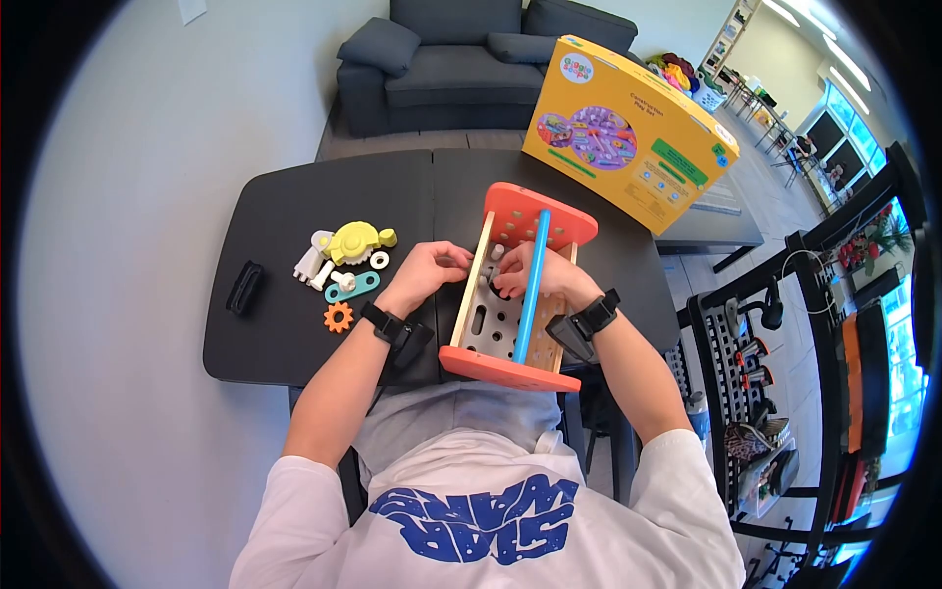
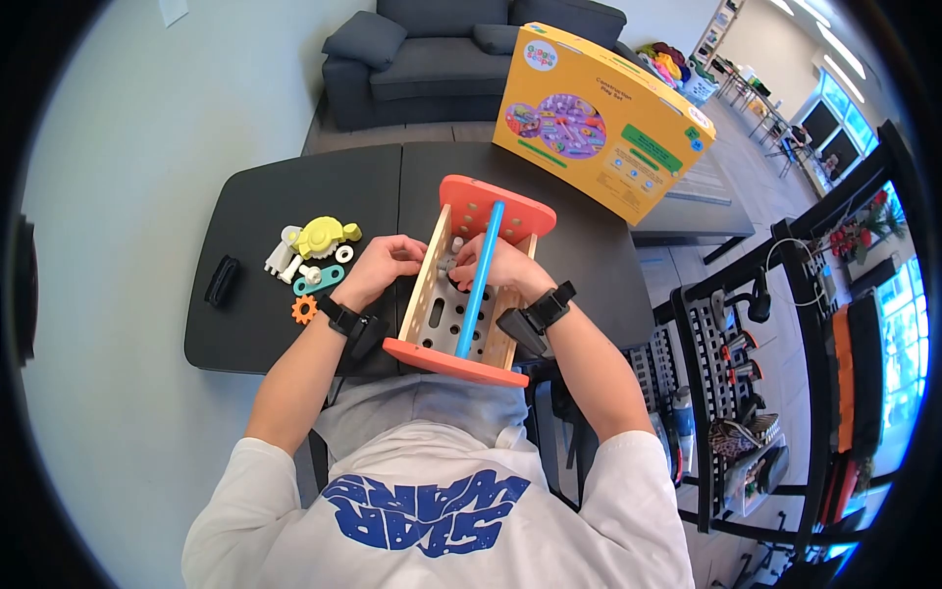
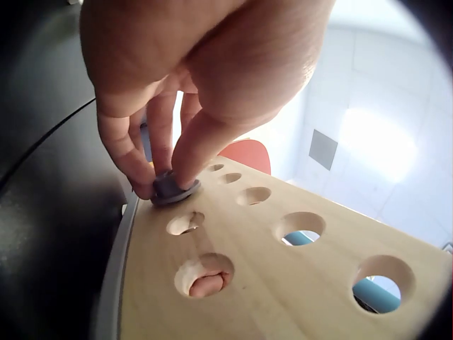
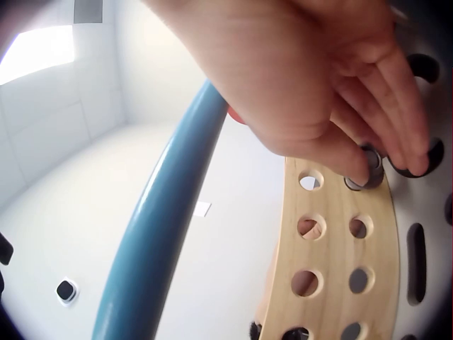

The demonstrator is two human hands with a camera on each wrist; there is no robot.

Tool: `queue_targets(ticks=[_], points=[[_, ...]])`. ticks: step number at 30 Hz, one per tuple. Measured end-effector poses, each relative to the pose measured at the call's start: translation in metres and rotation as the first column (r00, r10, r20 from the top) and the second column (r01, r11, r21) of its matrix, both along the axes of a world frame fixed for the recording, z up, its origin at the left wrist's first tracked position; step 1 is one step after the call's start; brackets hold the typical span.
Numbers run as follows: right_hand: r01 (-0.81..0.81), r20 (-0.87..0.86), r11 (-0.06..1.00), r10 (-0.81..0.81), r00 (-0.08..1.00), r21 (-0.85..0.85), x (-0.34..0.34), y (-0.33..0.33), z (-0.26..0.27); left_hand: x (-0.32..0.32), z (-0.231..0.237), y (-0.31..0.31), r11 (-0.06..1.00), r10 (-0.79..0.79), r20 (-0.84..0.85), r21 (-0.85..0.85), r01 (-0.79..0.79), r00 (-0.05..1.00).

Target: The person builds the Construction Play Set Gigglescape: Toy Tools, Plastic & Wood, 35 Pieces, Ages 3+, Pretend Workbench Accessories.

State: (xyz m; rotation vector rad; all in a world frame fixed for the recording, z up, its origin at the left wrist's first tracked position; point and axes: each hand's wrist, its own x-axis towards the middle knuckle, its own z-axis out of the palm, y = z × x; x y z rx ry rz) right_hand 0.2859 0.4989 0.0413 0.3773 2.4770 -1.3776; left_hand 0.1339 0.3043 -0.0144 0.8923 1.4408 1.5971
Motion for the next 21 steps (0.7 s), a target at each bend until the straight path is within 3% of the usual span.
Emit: queue_targets(ticks=[3, 4, 8, 9, 11, 13, 15, 17, 21], points=[[0.016, 0.016, 1.0, -0.016, 1.0, 0.004, -0.001, 0.001, -0.006, -0.006, -0.004, -0.001, 0.996, -0.021, 0.085, 0.087, 0.013, 0.996], [0.065, -0.022, 0.995, -0.066, 0.998, -0.07, 0.0, -0.001, -0.007, -0.008, -0.003, -0.001, 0.993, -0.027, 0.124, 0.121, 0.012, 0.992], [0.168, -0.026, 0.968, -0.176, 0.984, -0.188, 0.002, -0.005, -0.005, -0.006, -0.004, 0.001, 0.991, 0.004, 0.103, 0.129, -0.017, 0.995], [0.168, -0.026, 0.968, -0.176, 0.984, -0.188, 0.002, -0.006, -0.003, -0.004, -0.005, 0.003, 0.997, 0.032, 0.126, 0.06, -0.04, 0.992], [0.201, -0.008, 0.964, -0.205, 0.979, -0.174, 0.002, -0.009, 0.003, -0.002, -0.004, 0.004, 0.998, 0.059, 0.146, -0.01, -0.058, 0.988], [0.186, -0.002, 0.971, -0.189, 0.982, -0.153, 0.0, -0.006, 0.0, -0.001, -0.001, 0.004, 0.983, -0.007, 0.101, -0.179, 0.025, 0.995], [0.171, 0.004, 0.976, -0.172, 0.985, -0.133, -0.002, -0.002, -0.003, -0.001, 0.004, 0.003, 0.986, -0.024, 0.068, -0.164, 0.035, 0.997], [-0.001, -0.018, 0.999, 0.002, 1.0, 0.037, -0.002, -0.001, -0.003, 0.0, 0.008, 0.002, 0.989, -0.058, 0.007, -0.135, 0.058, 0.998], [0.026, -0.072, 0.996, -0.02, 0.997, 0.085, 0.001, -0.003, 0.0, -0.002, 0.007, 0.0, 0.998, -0.039, -0.022, -0.053, 0.038, 0.999]])
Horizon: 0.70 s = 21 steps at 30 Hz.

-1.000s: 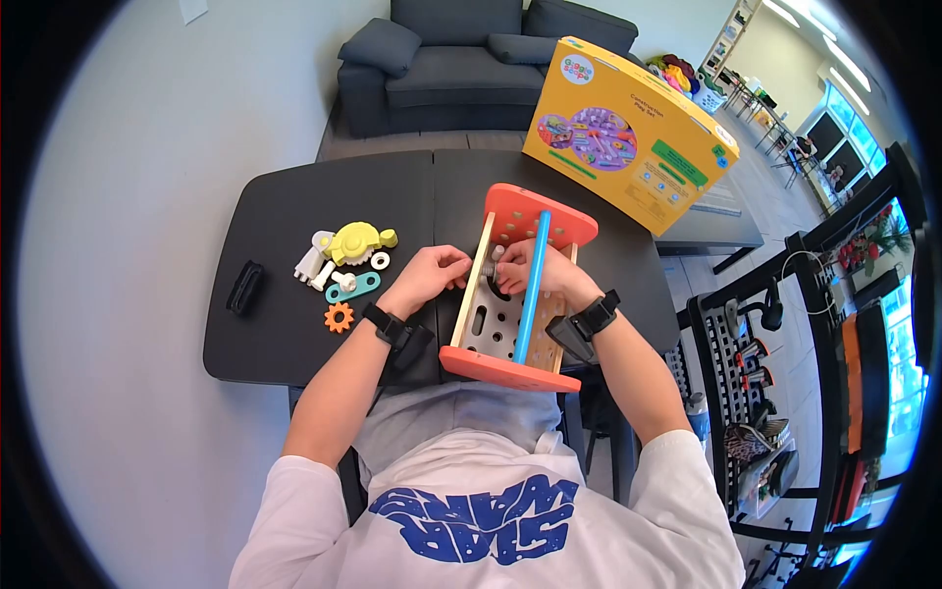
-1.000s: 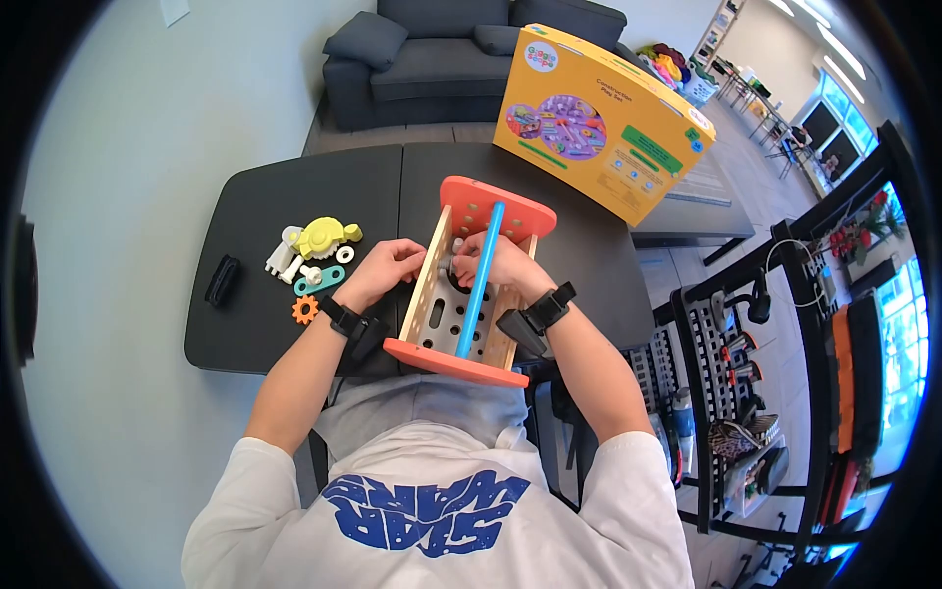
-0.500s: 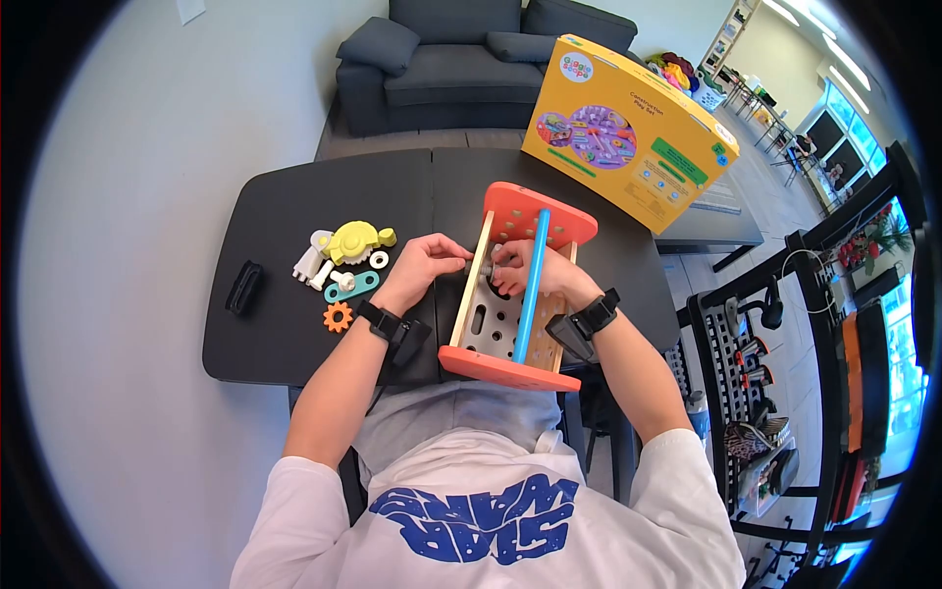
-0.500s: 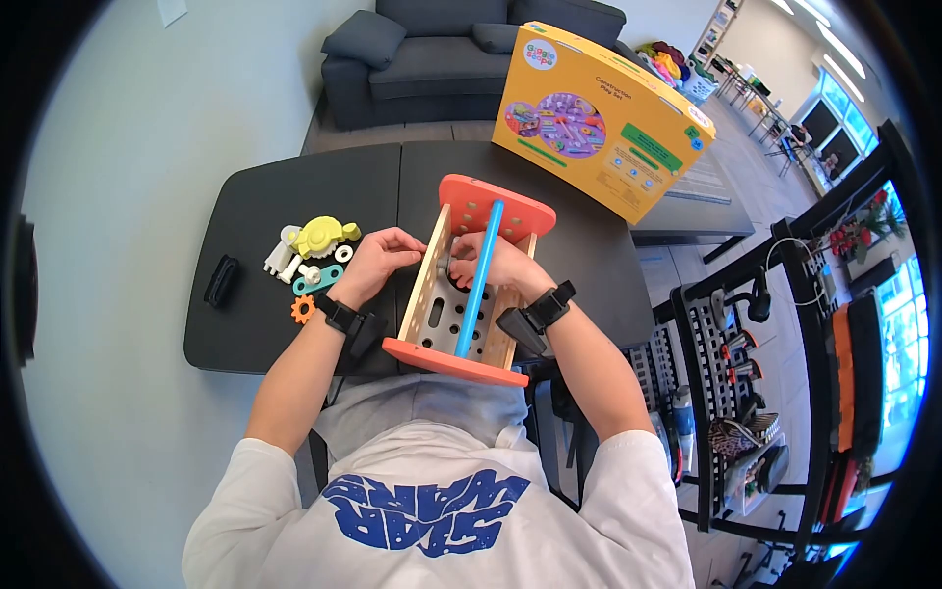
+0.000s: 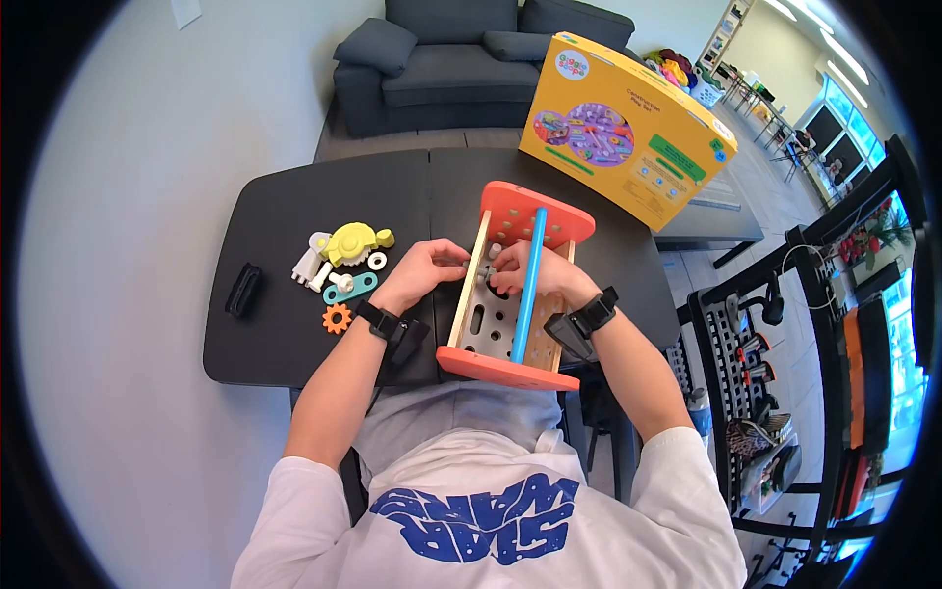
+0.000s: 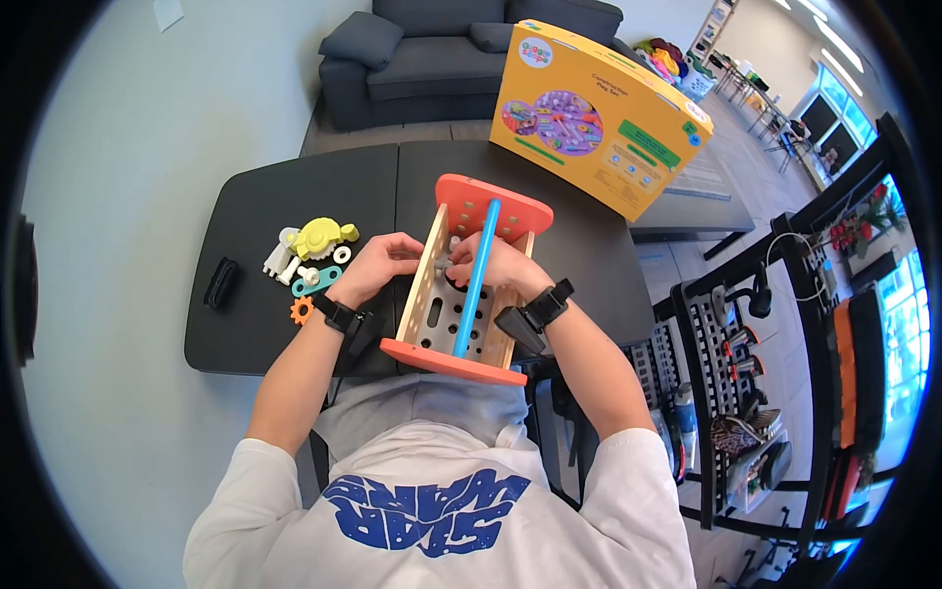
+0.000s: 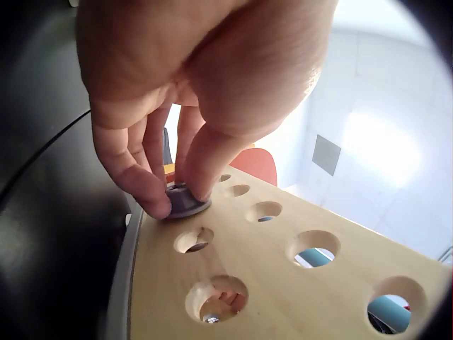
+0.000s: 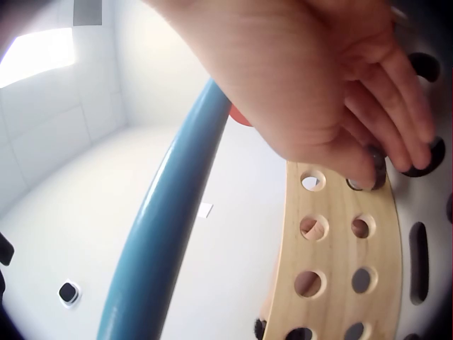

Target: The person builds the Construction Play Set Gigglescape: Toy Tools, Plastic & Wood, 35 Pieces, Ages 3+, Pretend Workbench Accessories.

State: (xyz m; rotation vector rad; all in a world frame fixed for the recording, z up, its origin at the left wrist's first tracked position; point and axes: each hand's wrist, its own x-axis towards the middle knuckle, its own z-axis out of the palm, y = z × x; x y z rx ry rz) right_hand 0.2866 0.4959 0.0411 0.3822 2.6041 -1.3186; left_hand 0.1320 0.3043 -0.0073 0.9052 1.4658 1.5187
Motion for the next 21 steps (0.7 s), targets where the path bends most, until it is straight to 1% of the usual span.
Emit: queue_targets(ticks=[2, 3, 5, 6, 8, 12, 14, 15, 17, 21], points=[[0.017, -0.001, 0.998, -0.017, 1.0, -0.063, -0.002, 0.003, -0.005, -0.003, -0.004, 0.0, 0.999, -0.038, 0.035, 0.027, 0.037, 0.999], [0.018, -0.001, 0.998, -0.019, 1.0, -0.064, -0.002, 0.004, -0.008, -0.004, -0.006, 0.0, 0.999, -0.039, 0.035, 0.026, 0.038, 0.999], [0.062, 0.004, 0.981, -0.062, 0.998, -0.185, -0.003, 0.004, -0.009, -0.004, -0.007, 0.0, 0.993, -0.017, 0.051, 0.114, 0.011, 0.999], [0.063, 0.004, 0.981, -0.063, 0.998, -0.185, -0.003, 0.004, -0.01, -0.003, -0.008, 0.0, 0.993, -0.018, 0.051, 0.114, 0.012, 0.999], [0.099, 0.002, 0.972, -0.101, 0.995, -0.215, -0.002, 0.004, -0.009, -0.002, -0.009, 0.002, 0.994, 0.055, 0.111, 0.088, -0.065, 0.992], [0.104, 0.014, 0.969, -0.103, 0.995, -0.225, -0.003, 0.003, -0.008, -0.002, -0.016, 0.005, 0.994, 0.073, 0.126, 0.075, -0.083, 0.989], [0.036, -0.007, 0.994, -0.037, 0.999, -0.108, -0.004, 0.002, -0.006, -0.001, -0.013, 0.004, 0.997, 0.068, 0.092, -0.034, -0.065, 0.993], [0.037, -0.008, 0.993, -0.038, 0.999, -0.108, -0.004, 0.003, -0.004, -0.001, -0.011, 0.004, 0.997, 0.067, 0.091, -0.034, -0.064, 0.994], [-0.076, 0.101, 0.993, 0.067, 0.993, 0.086, -0.004, -0.001, 0.009, -0.003, -0.009, 0.002, 0.984, -0.002, 0.127, -0.174, 0.024, 0.992], [-0.073, 0.09, 0.995, 0.067, 0.994, 0.061, -0.002, 0.001, 0.005, -0.001, -0.005, -0.001, 0.988, -0.031, 0.108, -0.145, 0.046, 0.994]])
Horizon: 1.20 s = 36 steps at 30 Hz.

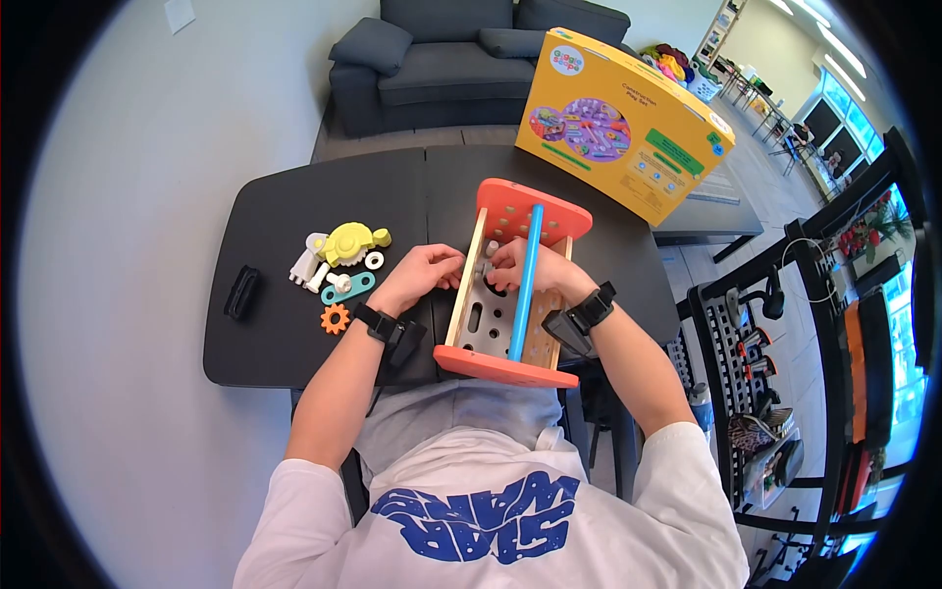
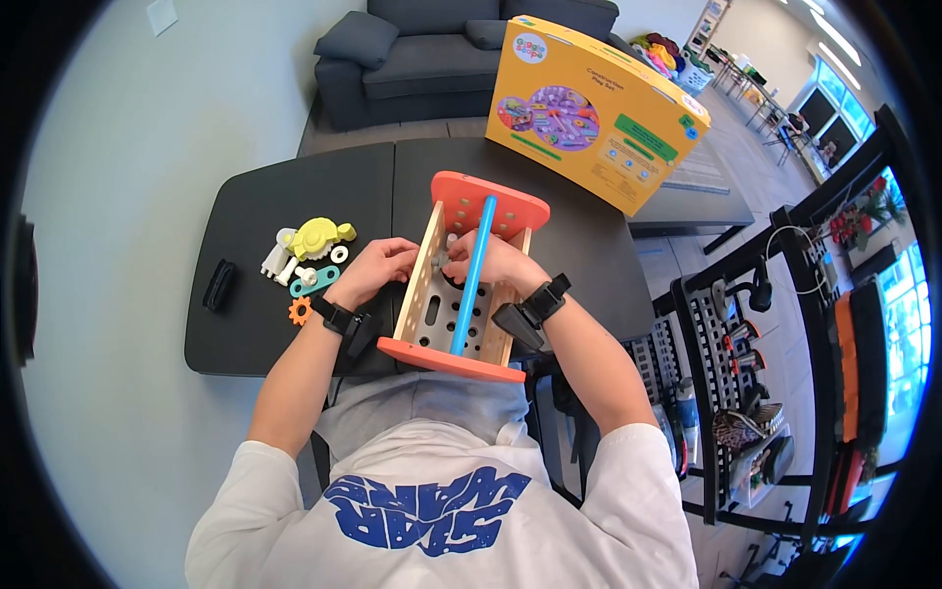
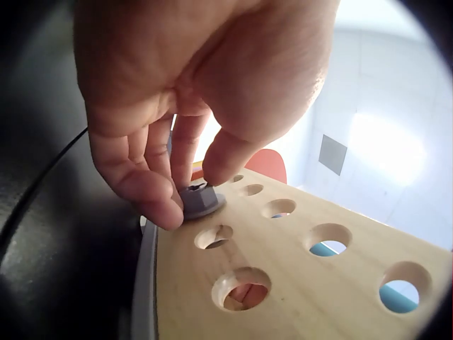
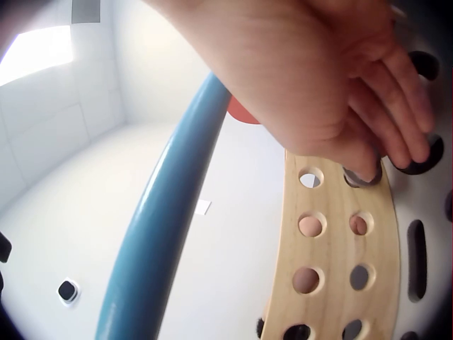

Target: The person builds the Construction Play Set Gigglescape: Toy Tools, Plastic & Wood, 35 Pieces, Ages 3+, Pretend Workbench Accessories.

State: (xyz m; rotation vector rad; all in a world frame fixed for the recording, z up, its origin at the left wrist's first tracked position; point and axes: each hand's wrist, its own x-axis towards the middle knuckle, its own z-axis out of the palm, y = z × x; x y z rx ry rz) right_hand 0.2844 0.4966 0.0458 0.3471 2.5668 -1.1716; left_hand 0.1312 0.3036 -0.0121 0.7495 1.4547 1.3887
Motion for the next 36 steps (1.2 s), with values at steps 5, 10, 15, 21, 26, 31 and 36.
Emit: queue_targets(ticks=[5, 10, 15, 21, 26, 31, 36], points=[[0.15, -0.078, 0.963, -0.172, 0.982, -0.225, 0.0, 0.001, -0.018, 0.003, 0.007, -0.005, 0.988, 0.026, -0.07, 0.15, -0.015, 0.997], [0.156, -0.072, 0.957, -0.178, 0.981, -0.243, -0.003, 0.002, -0.016, 0.001, 0.0, -0.001, 0.979, 0.045, -0.017, 0.201, -0.04, 0.999], [0.048, -0.083, 0.994, -0.056, 0.995, -0.101, -0.004, 0.003, -0.011, -0.001, -0.008, 0.002, 0.959, 0.072, -0.016, 0.276, -0.065, 0.997], [0.089, -0.106, 0.993, -0.097, 0.99, -0.082, -0.003, 0.001, -0.016, 0.002, -0.009, 0.004, 0.951, 0.146, -0.016, 0.276, -0.136, 0.989], [0.192, -0.118, 0.957, -0.221, 0.968, -0.215, -0.003, -0.003, -0.013, -0.004, -0.004, 0.003, 0.998, -0.033, -0.012, -0.057, 0.033, 0.999], [0.035, -0.154, 0.987, -0.06, 0.986, -0.16, -0.003, 0.003, -0.019, -0.002, 0.003, -0.001, 0.998, -0.051, -0.109, 0.016, 0.053, 0.993], [-0.04, -0.069, 0.999, 0.042, 0.997, 0.026, -0.005, 0.0, -0.011, 0.003, 0.005, -0.002, 0.991, -0.005, -0.092, 0.135, 0.018, 0.996]])
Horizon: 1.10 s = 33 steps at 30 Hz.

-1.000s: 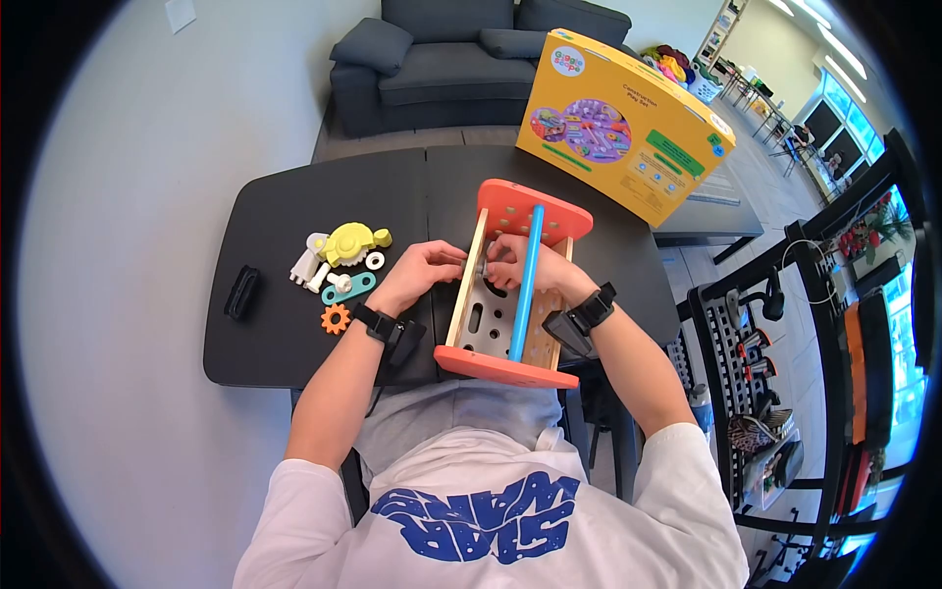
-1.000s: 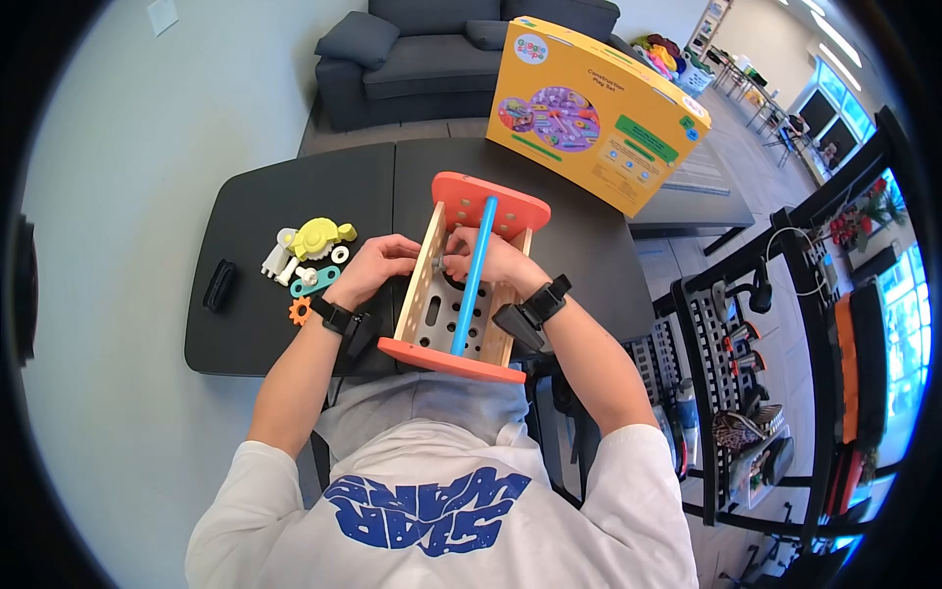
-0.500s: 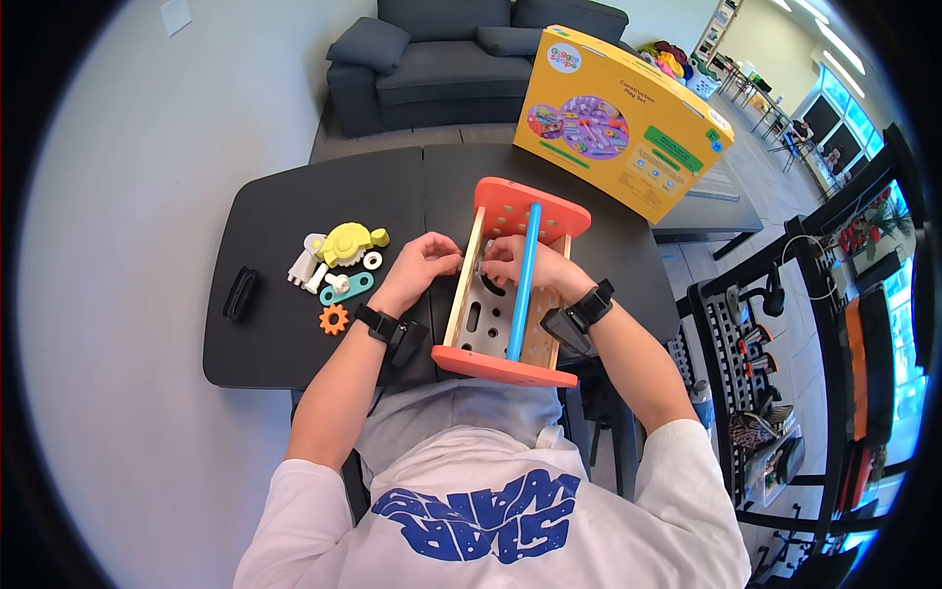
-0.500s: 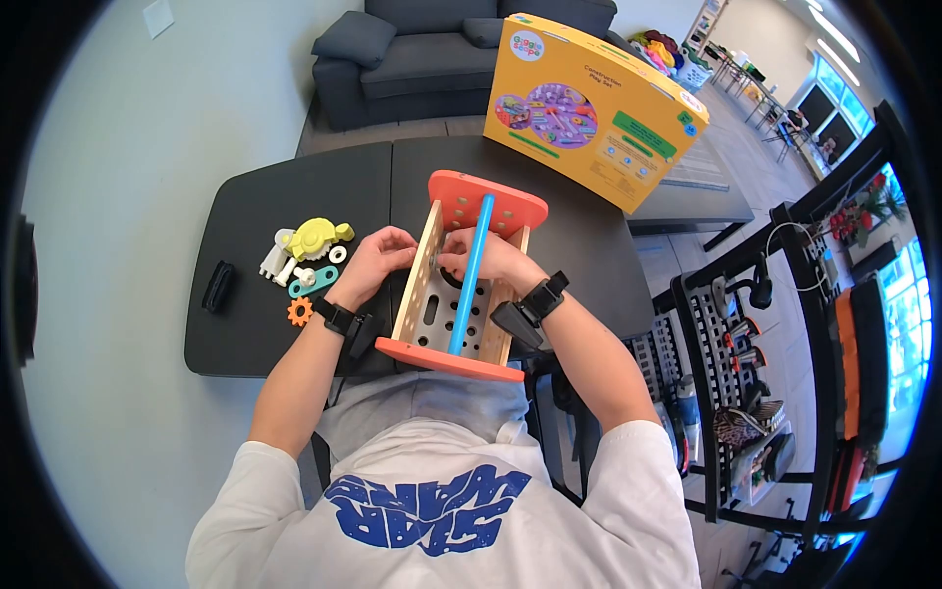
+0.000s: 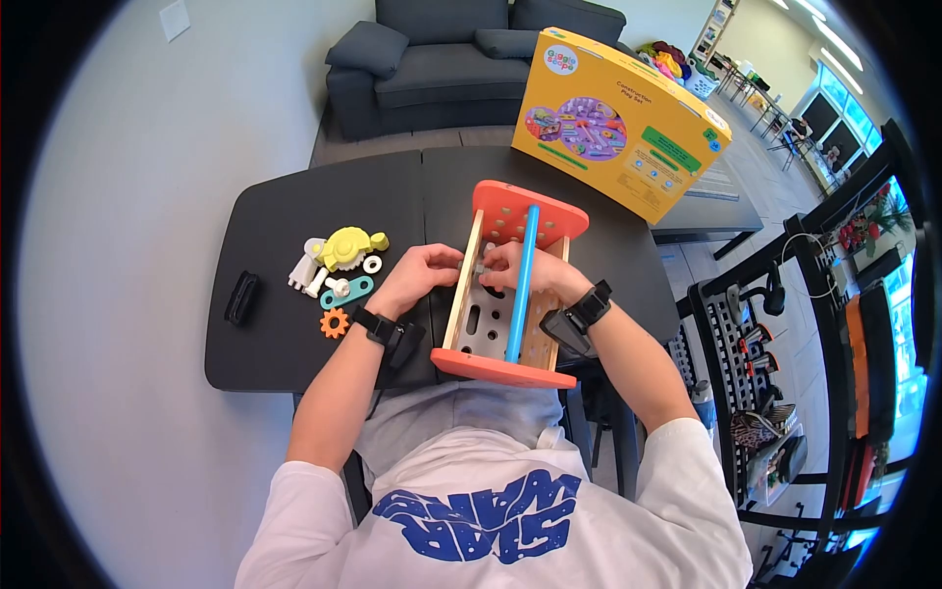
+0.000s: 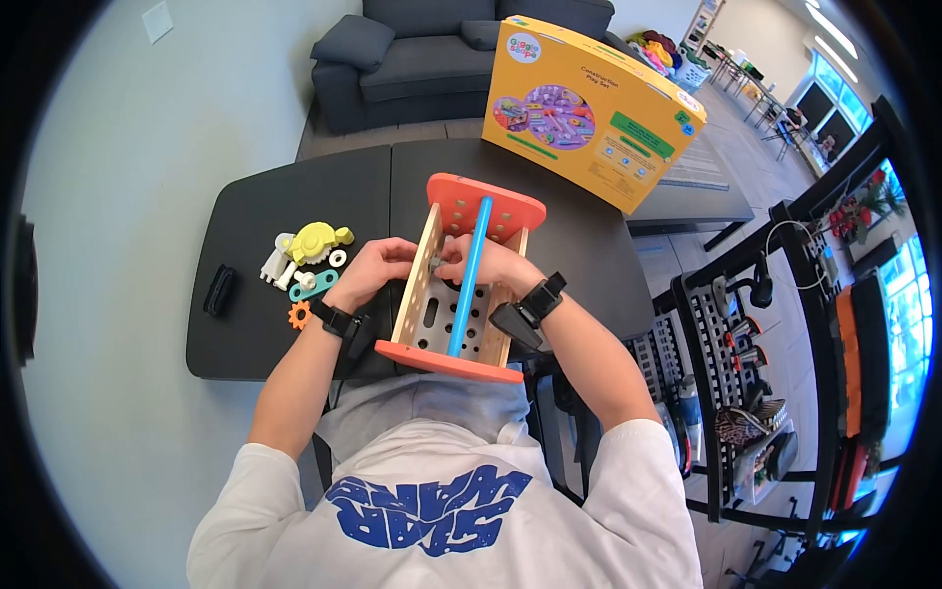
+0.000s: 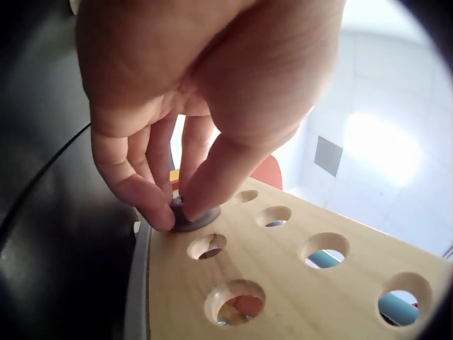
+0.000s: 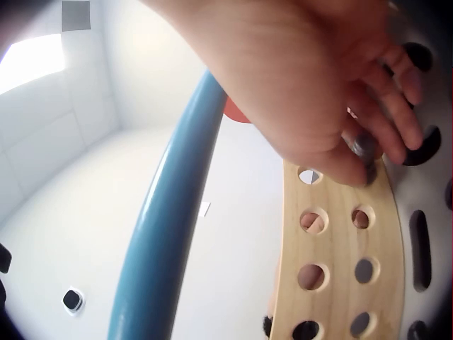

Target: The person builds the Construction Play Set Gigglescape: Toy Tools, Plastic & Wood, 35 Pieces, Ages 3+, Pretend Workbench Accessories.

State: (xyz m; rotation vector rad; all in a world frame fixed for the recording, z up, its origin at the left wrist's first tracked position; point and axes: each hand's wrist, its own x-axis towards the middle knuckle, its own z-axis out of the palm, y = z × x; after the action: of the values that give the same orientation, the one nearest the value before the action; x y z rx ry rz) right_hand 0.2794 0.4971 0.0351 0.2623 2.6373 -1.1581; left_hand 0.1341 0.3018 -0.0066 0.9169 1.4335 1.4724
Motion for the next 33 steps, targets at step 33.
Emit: queue_targets(ticks=[33], points=[[0.078, 0.054, 0.994, -0.074, 0.996, -0.077, 0.0, -0.013, 0.009, 0.001, -0.014, 0.005, 0.997, 0.059, -0.09, -0.041, -0.063, 0.994]])
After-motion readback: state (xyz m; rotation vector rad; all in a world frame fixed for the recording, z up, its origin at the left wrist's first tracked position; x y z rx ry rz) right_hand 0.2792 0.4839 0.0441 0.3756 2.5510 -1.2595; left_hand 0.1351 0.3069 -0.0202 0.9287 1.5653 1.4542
